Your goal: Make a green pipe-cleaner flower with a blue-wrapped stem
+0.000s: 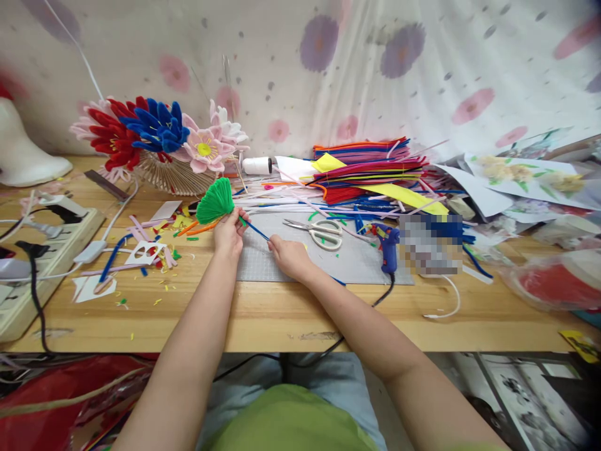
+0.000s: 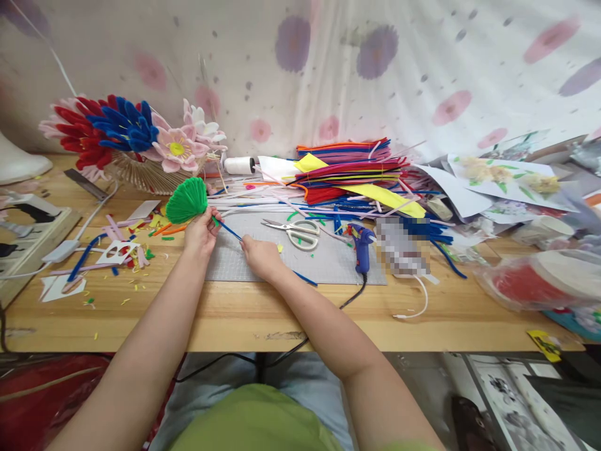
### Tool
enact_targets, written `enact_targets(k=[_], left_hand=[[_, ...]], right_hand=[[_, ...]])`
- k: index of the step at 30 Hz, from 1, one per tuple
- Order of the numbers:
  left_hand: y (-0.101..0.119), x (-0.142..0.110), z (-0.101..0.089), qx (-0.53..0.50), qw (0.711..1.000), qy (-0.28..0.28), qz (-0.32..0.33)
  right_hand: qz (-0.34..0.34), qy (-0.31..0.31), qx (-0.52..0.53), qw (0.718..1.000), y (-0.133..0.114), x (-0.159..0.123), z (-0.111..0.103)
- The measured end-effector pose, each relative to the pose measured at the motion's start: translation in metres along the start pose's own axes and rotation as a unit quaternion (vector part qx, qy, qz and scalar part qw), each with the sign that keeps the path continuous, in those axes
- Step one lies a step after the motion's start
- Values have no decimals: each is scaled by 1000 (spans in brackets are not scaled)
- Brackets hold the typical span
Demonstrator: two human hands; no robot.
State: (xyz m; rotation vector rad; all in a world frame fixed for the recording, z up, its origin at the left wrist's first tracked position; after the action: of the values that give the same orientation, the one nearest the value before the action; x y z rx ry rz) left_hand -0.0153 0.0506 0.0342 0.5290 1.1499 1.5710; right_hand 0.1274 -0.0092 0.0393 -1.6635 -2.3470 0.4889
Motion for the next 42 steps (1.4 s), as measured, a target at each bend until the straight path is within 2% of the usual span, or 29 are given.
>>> enact_targets(k=[4,7,9,12,14,16,19,22,27,31,34,36,39,42], left_hand=[[3,6,-9,-1,999,42,16],[2,8,-11,8,999,37,7],[0,6,-8,29,1000,9,-3],[-5,0,2,68,996,-61,-19],[-8,-3,7,82,991,-104,-33],[-10,-5,9,86,988,-120,-43],[-8,-1,4,81,992,-88,-33],[-3,5,-4,92,994,-49,-16],[-2,7,-8,132,991,-33,-3],[6,8,-11,91,995,0,47],[18,12,-20,41,993,47,98],[22,13,-24,20,992,57,109],[21,12,-20,2,996,25,83],[14,5,-6,-2,998,-32,60]], right_hand=[[-2,-6,5,1000,5,-2,-1],[0,-8,15,1000,10,-3,0],[9,-7,27,1000,12,-3,1],[25,-5,36,999,15,-2,2],[20,-11,40,999,15,-3,1],[3,-22,52,998,17,-5,-3],[10,-20,69,997,28,-7,-13],[66,4,51,996,42,-8,-20],[137,32,-13,990,49,-6,-20],[167,55,-40,984,59,-6,-22],[151,66,-43,985,65,-7,-24],[117,76,-32,990,65,-7,-26],[69,102,-2,992,61,-8,-33],[14,132,55,990,61,-16,-46]])
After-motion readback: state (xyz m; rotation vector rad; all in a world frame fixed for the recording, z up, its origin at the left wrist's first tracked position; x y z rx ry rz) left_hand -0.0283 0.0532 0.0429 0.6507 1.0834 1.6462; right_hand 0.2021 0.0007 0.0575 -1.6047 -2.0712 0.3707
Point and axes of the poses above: each hand's wrist, its own x-axis towards the middle knuckle, its own z-axis out of the palm, y = z × x, the point moved 5 cm from there along x, towards the middle knuckle, and after that the axes turned 9 degrees about x, right-handed, at the moved point
